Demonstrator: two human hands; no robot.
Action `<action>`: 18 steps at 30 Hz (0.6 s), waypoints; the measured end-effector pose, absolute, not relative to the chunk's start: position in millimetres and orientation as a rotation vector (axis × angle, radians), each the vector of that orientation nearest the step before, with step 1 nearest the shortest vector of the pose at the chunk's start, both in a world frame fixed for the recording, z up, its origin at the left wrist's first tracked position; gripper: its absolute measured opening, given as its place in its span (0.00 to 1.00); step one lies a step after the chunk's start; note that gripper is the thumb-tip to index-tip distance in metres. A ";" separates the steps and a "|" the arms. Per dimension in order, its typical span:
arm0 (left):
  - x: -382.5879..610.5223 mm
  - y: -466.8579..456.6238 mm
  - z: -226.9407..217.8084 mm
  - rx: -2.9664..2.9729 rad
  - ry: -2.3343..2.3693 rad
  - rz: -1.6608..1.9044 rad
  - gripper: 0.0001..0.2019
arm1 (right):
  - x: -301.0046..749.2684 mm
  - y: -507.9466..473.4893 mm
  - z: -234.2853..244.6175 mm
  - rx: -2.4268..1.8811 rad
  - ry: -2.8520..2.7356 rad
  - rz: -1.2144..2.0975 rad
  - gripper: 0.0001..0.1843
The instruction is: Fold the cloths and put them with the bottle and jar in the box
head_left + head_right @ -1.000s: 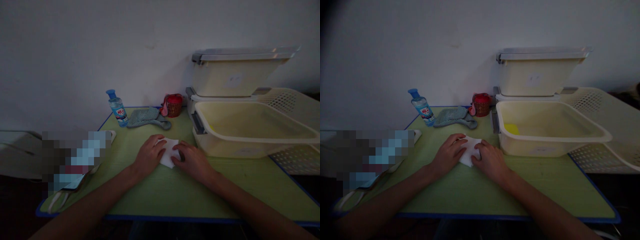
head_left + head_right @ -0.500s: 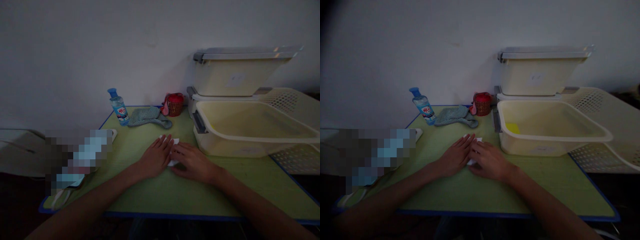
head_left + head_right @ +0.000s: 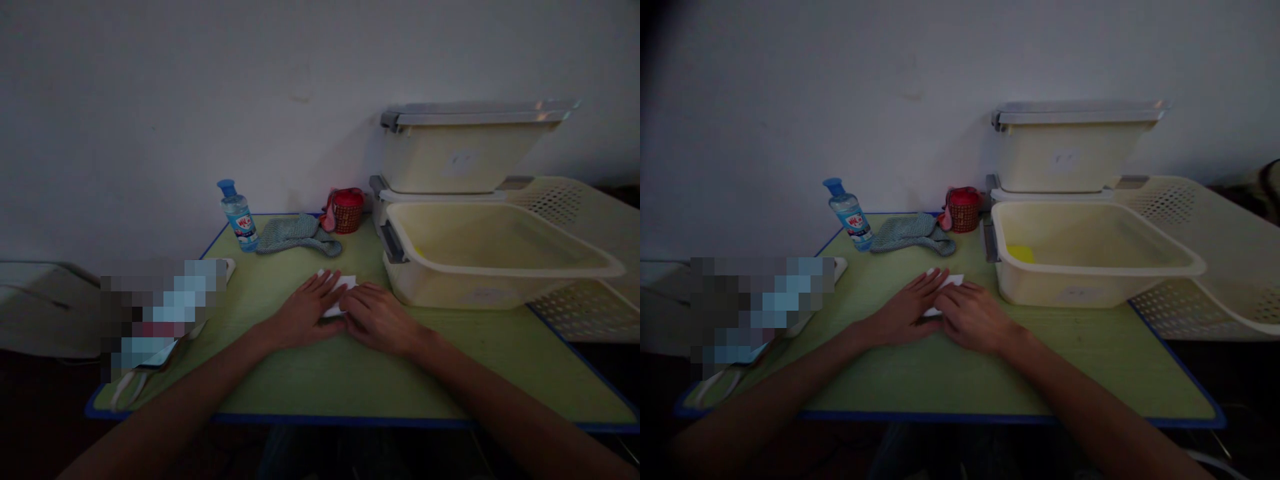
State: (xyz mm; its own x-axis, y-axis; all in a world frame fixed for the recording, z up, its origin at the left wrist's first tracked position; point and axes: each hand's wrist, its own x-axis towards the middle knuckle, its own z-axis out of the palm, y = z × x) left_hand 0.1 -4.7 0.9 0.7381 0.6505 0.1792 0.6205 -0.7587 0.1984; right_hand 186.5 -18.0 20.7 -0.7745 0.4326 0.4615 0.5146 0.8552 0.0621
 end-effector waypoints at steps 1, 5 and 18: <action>0.0 -4.9 1.5 2.794 1.039 0.373 0.29 | 187.2 -17.3 20.8 -0.688 -2.559 -0.270 0.05; 2.1 -4.8 -0.1 2.733 1.079 0.419 0.25 | 187.6 -14.9 21.6 -0.671 -2.401 -0.331 0.06; -0.8 -6.2 26.0 1.877 1.037 0.695 0.15 | 190.5 -18.4 23.3 -0.748 -1.966 0.157 0.15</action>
State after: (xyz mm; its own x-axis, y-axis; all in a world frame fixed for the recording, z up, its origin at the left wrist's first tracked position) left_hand -0.8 -6.2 26.0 0.4996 0.8640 0.0623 0.3854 -0.2861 0.8772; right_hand 190.5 -18.4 23.3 -0.3225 0.5638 0.7603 0.4358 0.8015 -0.4094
